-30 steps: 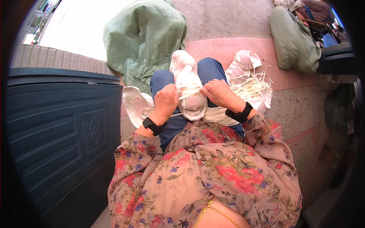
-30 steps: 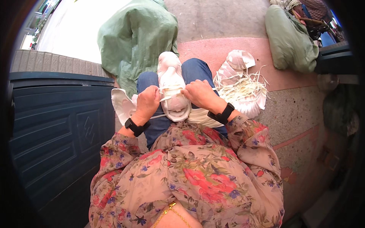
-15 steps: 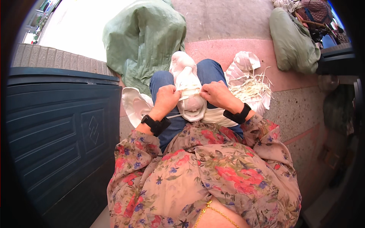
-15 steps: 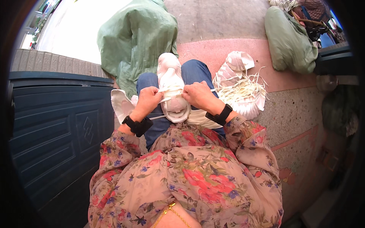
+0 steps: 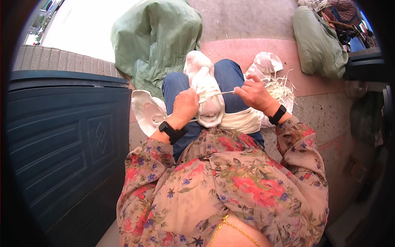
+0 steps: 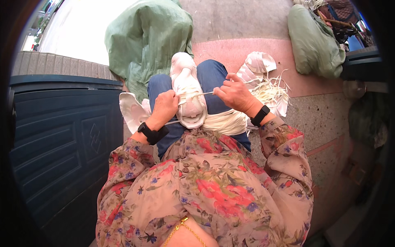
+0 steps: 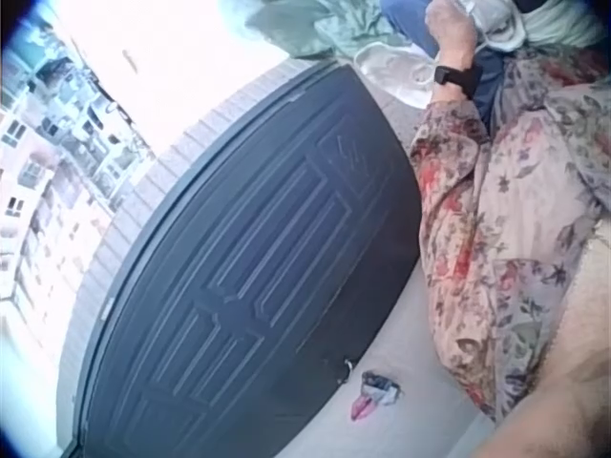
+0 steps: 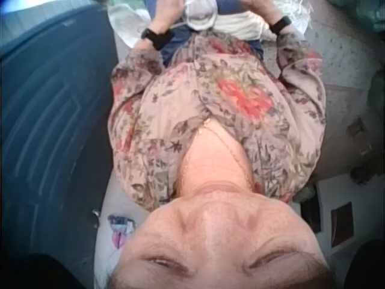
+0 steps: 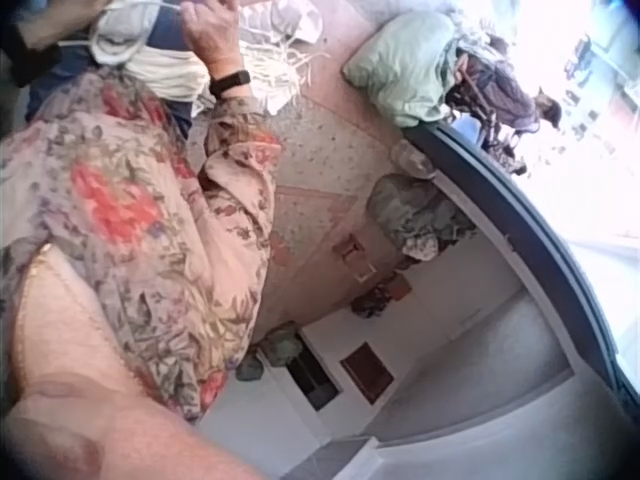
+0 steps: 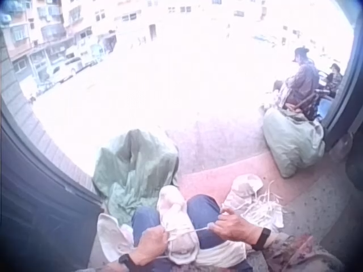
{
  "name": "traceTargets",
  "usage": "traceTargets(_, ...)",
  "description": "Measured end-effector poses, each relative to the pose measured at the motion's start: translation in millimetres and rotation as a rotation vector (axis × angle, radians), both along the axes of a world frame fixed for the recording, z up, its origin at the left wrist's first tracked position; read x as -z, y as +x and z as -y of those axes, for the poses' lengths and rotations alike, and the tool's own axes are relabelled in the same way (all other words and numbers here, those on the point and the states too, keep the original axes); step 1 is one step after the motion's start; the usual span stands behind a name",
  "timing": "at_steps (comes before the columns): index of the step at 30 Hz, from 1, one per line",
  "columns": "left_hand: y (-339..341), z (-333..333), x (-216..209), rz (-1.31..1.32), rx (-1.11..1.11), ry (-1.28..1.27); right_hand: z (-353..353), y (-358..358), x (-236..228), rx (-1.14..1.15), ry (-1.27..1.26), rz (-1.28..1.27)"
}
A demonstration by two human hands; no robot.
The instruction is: The recorder is threading laces through the eyelets of several white sneakers.
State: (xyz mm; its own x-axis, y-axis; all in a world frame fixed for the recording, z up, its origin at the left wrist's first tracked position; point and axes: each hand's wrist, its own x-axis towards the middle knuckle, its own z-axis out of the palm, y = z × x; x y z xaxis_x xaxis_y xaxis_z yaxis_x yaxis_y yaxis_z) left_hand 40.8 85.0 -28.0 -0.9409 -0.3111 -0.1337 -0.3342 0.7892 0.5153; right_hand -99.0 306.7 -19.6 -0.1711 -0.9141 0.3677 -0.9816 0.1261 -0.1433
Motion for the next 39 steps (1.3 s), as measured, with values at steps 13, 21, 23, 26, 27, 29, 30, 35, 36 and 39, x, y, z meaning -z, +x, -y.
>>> traceTargets(13,16.8,5.2,-13.6,-0.100,0.158,0.091,28.6,25.5,14.9,0.200,-0.045,0.300)
traceTargets(21,28.8,39.1,-25.5,0.149,0.194,0.271,19.6,30.0,15.6,0.076,0.159,0.267)
traceTargets(23,29.3,52.0,-34.9,0.249,0.083,0.543,14.4,30.8,18.0,0.107,0.184,0.221)
traceTargets(26,28.3,55.7,-53.8,0.330,0.089,0.522,12.5,29.0,16.9,0.199,0.235,0.137)
traceTargets(27,32.6,58.7,-52.2,0.326,0.086,0.522,13.8,27.5,13.8,0.262,0.259,0.094)
traceTargets(29,43.5,64.0,-47.1,0.353,0.210,0.102,17.5,25.4,4.1,0.331,0.116,0.164)
traceTargets(30,45.7,64.2,-48.9,0.348,0.206,0.101,20.8,23.1,-2.2,0.404,-0.029,0.235)
traceTargets(35,28.8,50.8,-95.0,0.001,-0.278,0.905,40.7,9.9,-63.3,0.490,-0.328,1.319)
traceTargets(36,22.8,45.7,-105.4,-0.108,-0.319,1.117,41.5,8.4,-70.6,0.489,-0.332,1.316)
traceTargets(39,17.2,35.5,-119.5,-0.211,-0.381,1.270,45.2,6.6,-81.8,0.296,-0.555,1.896)
